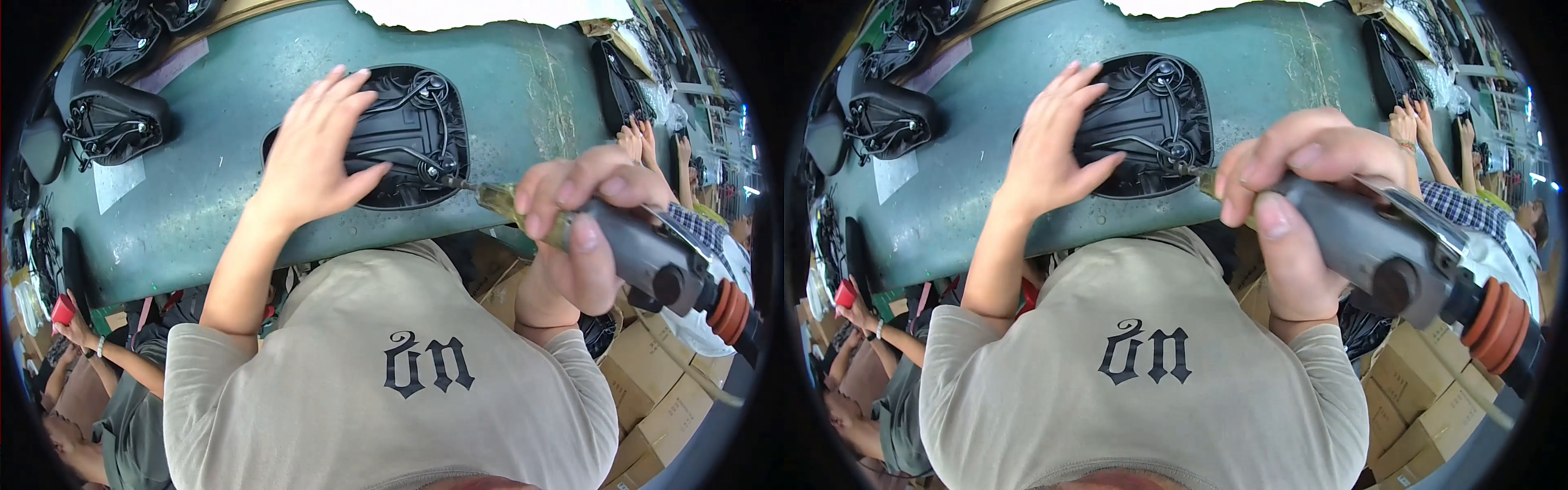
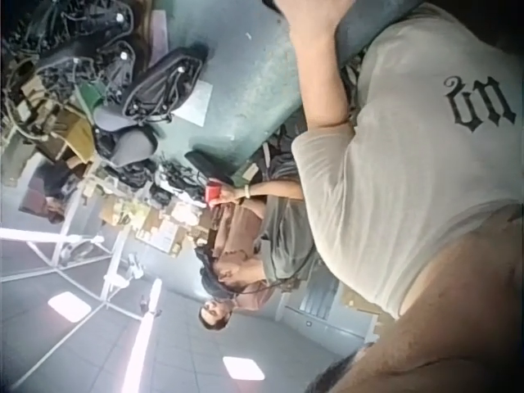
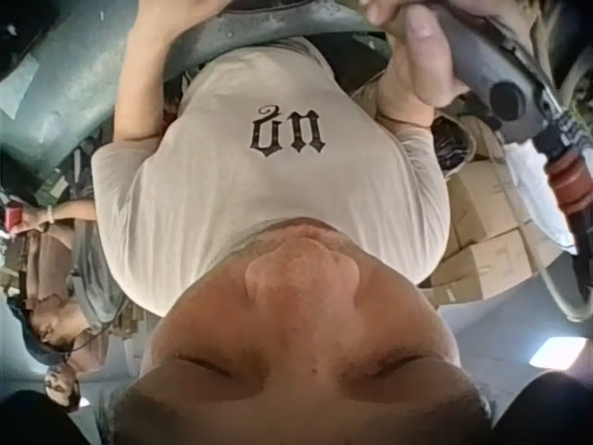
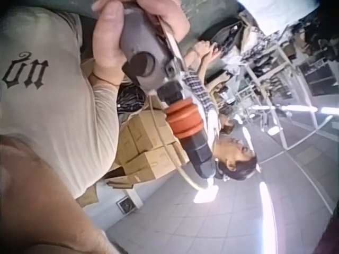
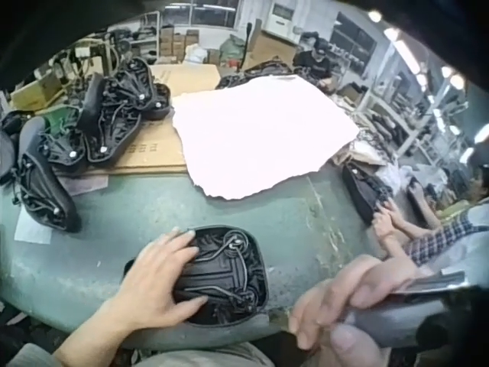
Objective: The recorder is assembling bicycle seats at a factory workbench by aligning components and using a pneumatic screwdriver to fasten them.
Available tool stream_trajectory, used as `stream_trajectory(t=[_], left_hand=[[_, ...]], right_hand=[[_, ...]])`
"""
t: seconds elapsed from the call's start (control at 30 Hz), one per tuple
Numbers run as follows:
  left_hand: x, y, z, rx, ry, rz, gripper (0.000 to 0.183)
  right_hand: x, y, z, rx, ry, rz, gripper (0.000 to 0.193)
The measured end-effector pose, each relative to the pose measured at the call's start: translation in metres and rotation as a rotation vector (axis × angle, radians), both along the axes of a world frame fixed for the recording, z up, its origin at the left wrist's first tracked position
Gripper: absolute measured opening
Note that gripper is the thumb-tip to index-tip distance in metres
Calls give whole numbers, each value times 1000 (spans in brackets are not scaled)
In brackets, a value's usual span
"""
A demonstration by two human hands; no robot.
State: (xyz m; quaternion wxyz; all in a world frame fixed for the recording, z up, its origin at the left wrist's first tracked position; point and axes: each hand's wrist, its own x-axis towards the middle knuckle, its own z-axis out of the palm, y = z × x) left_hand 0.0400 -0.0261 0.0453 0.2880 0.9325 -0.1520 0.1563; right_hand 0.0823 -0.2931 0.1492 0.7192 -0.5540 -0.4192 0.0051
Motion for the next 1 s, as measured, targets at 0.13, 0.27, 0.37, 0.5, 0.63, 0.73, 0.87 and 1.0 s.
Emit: stream_trajectory(t=[0.13, 0.27, 0.37, 0.5, 0.63, 0.73, 0.87, 1.0], left_hand=[[11, -22, -38, -103, -61, 93, 55], [14, -22, -39, -92, -82, 125, 44], [13, -24, -38, -134, -55, 115, 41], [13, -23, -41, -129, -39, 134, 37], [11, -22, -45, -126, -42, 147, 30], [9, -7, -28, -128, 18, 29, 27], [-7, 26, -20, -181, 118, -102, 18], [-7, 27, -21, -189, 102, -108, 19]], right_hand=[[-7, 15, -12, -85, 119, -70, 33], [-11, 25, -31, -102, 123, -95, 37], [-5, 23, -40, -85, 56, 24, 34], [3, 21, -44, -149, 17, 99, 32], [-16, 20, -18, -190, 100, -45, 30], [-17, 0, 10, 8, 11, 7, 38], [0, -17, 16, 97, 47, 17, 39], [19, -4, -7, 73, 65, 109, 43]])
